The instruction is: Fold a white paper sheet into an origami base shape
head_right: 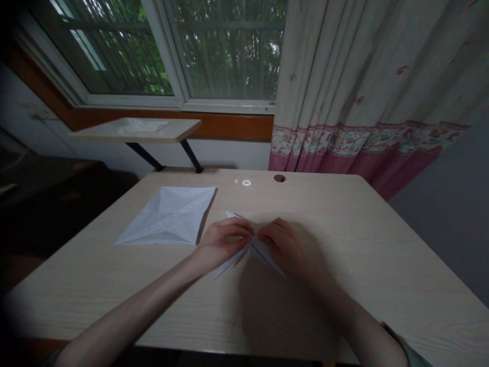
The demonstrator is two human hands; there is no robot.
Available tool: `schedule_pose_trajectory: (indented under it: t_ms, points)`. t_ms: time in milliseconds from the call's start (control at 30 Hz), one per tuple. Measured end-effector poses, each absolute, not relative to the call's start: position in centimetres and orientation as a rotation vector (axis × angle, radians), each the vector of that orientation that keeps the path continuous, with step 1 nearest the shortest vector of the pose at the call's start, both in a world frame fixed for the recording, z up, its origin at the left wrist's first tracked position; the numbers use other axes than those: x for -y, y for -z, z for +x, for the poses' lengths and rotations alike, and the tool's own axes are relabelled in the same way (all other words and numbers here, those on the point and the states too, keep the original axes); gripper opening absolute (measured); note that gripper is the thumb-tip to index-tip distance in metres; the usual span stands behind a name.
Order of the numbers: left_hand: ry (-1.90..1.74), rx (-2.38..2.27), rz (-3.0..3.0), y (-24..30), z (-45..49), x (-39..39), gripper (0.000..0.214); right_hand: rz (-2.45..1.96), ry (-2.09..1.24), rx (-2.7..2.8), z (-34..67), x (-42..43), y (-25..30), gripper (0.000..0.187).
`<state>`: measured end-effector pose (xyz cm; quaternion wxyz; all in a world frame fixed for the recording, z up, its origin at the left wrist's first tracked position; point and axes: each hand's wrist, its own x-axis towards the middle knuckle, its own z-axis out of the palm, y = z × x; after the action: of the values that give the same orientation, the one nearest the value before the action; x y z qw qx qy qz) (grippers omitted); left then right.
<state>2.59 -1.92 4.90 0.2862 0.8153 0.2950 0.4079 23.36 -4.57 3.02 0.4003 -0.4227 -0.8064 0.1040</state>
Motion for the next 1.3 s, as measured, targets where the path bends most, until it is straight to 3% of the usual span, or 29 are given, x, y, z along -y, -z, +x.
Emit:
schedule_pose_trajectory:
  t_ms: [433, 700, 1300]
  points:
    - [-1.285, -0.843, 2.129, -3.3, 3.5, 3.0, 0.009, -1.111, -0.013, 2.118, 23.0, 5.3, -2.2, 0.012]
    - [-1.189, -0.811, 2.098, -2.6, 3.4, 2.8, 0.014, -1.12, -0.109, 2.055, 23.4, 4.8, -2.1, 0.015]
    - [-1.021, -0.965, 2.086, -0.8, 2.1, 0.9, 0.025, -1.593, -0.265, 1.844, 25.2, 2.6, 0.7, 0.019]
